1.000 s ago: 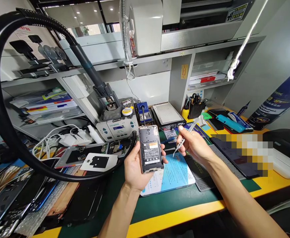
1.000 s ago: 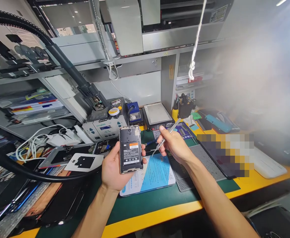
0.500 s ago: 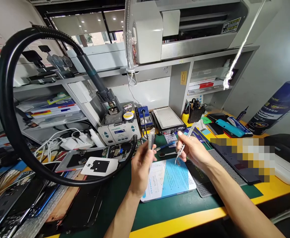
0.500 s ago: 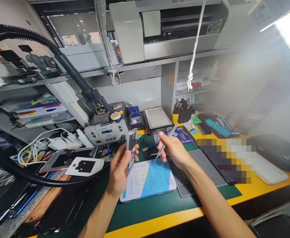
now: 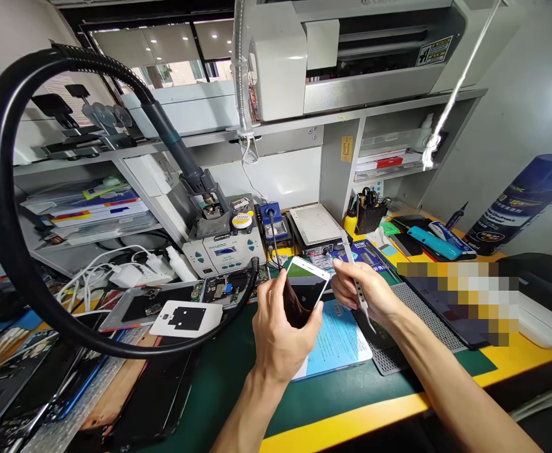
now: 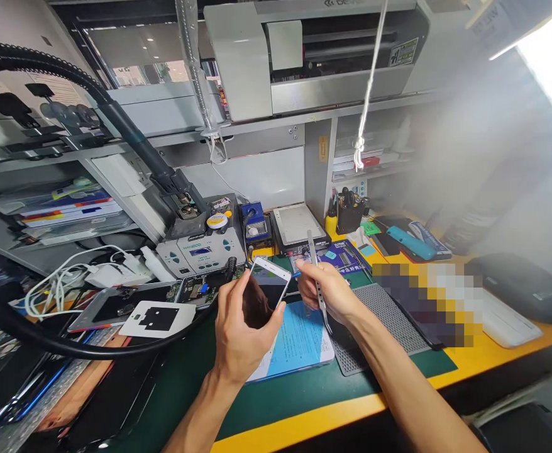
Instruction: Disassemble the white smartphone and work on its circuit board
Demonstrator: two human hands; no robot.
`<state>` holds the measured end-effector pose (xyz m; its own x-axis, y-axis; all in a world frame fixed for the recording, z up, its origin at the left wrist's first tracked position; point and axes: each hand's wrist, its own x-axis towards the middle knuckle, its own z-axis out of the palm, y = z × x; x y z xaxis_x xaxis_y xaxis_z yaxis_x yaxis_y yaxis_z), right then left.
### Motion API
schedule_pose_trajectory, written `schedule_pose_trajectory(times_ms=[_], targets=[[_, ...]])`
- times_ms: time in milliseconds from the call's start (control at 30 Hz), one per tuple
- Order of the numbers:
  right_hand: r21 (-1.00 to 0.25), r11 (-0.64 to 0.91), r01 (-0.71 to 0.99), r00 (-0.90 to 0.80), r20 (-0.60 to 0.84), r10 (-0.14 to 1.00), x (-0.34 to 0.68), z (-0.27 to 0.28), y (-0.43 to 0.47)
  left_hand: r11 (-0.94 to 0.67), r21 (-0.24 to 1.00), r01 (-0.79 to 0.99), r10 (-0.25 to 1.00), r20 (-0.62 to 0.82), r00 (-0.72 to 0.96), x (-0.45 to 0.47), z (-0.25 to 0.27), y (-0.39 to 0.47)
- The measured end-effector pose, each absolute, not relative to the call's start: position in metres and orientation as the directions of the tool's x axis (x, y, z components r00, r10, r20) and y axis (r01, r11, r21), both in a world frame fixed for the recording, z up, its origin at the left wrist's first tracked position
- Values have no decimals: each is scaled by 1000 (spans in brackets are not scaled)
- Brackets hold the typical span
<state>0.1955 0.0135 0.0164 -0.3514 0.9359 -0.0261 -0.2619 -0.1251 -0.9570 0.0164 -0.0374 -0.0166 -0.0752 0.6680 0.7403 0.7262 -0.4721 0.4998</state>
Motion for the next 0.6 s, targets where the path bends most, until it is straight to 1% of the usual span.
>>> schedule_pose_trajectory(times_ms=[100, 200, 267, 333, 400, 467, 600], targets=[[-957, -139, -254, -384, -32, 923, 195, 16, 13, -443, 494, 748, 680, 729, -78, 18, -18, -37], [-949, -184, -256, -386, -74, 919, 195, 17, 13, -424, 494, 759, 693, 716, -80, 18, -17, -37], [-944, -198, -266, -366, -91, 926, 197, 20, 12, -437, 514, 738, 703, 707, -76, 17, -16, -38], [-950, -175, -260, -353, -75, 932, 198, 25, 8, -492, 536, 686, 701, 711, -53, 16, -15, -39], [-965, -126, -232, -352, -37, 935, 198, 31, 2, -572, 525, 630, 672, 740, -7, 16, -14, -41], [-976, -81, -203, -370, 0, 929, 198, 35, -5, -646, 475, 597, 616, 786, 40, 16, -14, -41], [-981, -28, -191, -452, 62, 890, 194, 39, -16, -714, 379, 589, 526, 846, 93, 15, -16, -40]])
